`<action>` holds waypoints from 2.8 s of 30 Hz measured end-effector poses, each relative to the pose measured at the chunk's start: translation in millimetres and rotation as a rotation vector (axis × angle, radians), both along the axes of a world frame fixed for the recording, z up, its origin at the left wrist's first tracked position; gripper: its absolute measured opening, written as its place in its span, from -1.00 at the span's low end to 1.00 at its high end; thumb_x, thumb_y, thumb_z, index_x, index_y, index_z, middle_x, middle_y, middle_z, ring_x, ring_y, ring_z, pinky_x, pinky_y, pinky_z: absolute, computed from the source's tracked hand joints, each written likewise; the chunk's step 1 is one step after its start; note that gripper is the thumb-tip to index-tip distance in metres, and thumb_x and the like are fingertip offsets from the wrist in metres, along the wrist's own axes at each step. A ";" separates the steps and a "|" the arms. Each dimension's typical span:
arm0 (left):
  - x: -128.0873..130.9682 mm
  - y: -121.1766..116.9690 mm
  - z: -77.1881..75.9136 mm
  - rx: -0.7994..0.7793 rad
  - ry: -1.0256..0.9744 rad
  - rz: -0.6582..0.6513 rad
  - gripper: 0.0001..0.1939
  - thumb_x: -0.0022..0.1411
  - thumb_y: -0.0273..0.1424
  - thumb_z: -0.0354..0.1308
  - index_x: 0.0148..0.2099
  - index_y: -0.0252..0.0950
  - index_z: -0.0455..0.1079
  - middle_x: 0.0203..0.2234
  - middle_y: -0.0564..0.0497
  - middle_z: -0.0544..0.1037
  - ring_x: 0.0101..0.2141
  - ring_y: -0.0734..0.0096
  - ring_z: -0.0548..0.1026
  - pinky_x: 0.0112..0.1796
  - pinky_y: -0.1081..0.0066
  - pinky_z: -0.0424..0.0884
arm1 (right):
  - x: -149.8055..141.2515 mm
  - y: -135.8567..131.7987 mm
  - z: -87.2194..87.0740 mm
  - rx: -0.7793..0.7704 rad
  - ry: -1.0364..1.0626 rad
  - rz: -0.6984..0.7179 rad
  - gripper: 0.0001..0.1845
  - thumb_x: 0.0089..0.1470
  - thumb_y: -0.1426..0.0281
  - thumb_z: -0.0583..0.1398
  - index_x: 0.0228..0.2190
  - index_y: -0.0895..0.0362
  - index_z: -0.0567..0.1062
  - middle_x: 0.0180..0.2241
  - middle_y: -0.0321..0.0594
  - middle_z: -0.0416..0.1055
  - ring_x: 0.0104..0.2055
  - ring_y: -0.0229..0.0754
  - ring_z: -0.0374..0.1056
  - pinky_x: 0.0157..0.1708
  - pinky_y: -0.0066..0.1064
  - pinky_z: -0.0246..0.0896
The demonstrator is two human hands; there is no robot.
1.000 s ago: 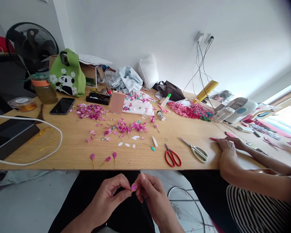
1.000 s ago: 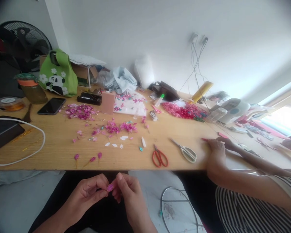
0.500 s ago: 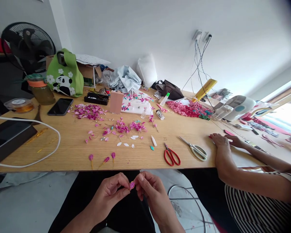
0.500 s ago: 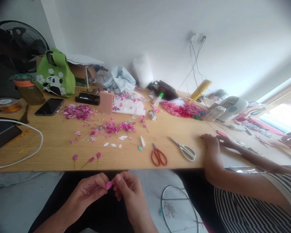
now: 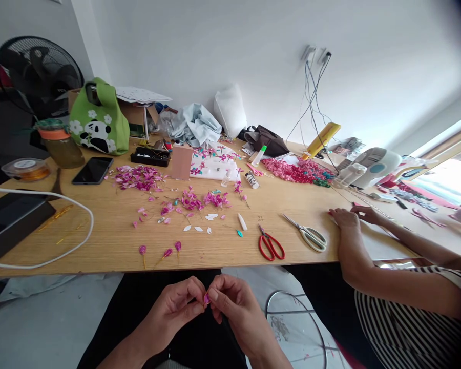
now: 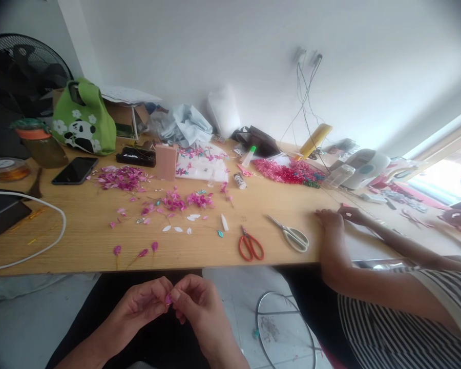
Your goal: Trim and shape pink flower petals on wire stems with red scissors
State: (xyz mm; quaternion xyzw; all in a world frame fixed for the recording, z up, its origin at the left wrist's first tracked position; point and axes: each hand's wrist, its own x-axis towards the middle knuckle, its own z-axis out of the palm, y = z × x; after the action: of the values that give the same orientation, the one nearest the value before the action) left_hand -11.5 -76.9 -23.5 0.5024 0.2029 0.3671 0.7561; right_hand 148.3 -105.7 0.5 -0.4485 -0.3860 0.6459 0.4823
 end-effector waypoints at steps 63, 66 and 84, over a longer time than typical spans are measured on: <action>2.4 -4.6 -11.8 -0.274 -0.025 -0.032 -0.83 0.09 -0.34 0.29 -0.40 -0.35 0.43 -0.51 0.02 0.47 -0.40 0.40 0.43 -0.31 0.39 0.24 | -0.7 -6.3 -7.1 -0.097 -0.038 0.083 -0.63 -0.04 0.19 0.33 -0.56 0.22 0.39 -0.62 -0.30 0.33 -0.67 -0.41 0.15 -0.76 -0.65 0.01; 3.0 -4.1 -11.4 -0.302 -0.051 -0.045 -0.81 0.06 -0.32 0.31 -0.41 -0.36 0.44 -0.51 0.00 0.49 -0.41 0.39 0.43 -0.31 0.38 0.25 | -0.7 -6.5 -6.1 -0.120 -0.021 0.084 -0.63 -0.07 0.21 0.35 -0.57 0.23 0.39 -0.62 -0.29 0.34 -0.68 -0.42 0.15 -0.77 -0.65 0.01; 7.8 -10.8 -12.8 -0.227 -0.020 0.018 -0.79 0.14 -0.30 0.23 -0.41 -0.36 0.41 -0.50 -0.02 0.47 -0.40 0.34 0.43 -0.33 0.36 0.26 | -4.0 -15.4 -6.6 -0.126 -0.149 -0.026 -0.58 -0.05 0.12 0.31 -0.61 0.19 0.36 -0.73 -0.40 0.22 -0.75 -0.44 0.06 -0.81 -0.64 -0.07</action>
State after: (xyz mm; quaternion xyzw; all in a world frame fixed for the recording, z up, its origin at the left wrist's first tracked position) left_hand -3.8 -87.7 -36.3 0.4083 0.2403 0.3536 0.8066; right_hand 144.3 -121.0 -6.1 -0.5297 -0.3738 0.6275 0.4312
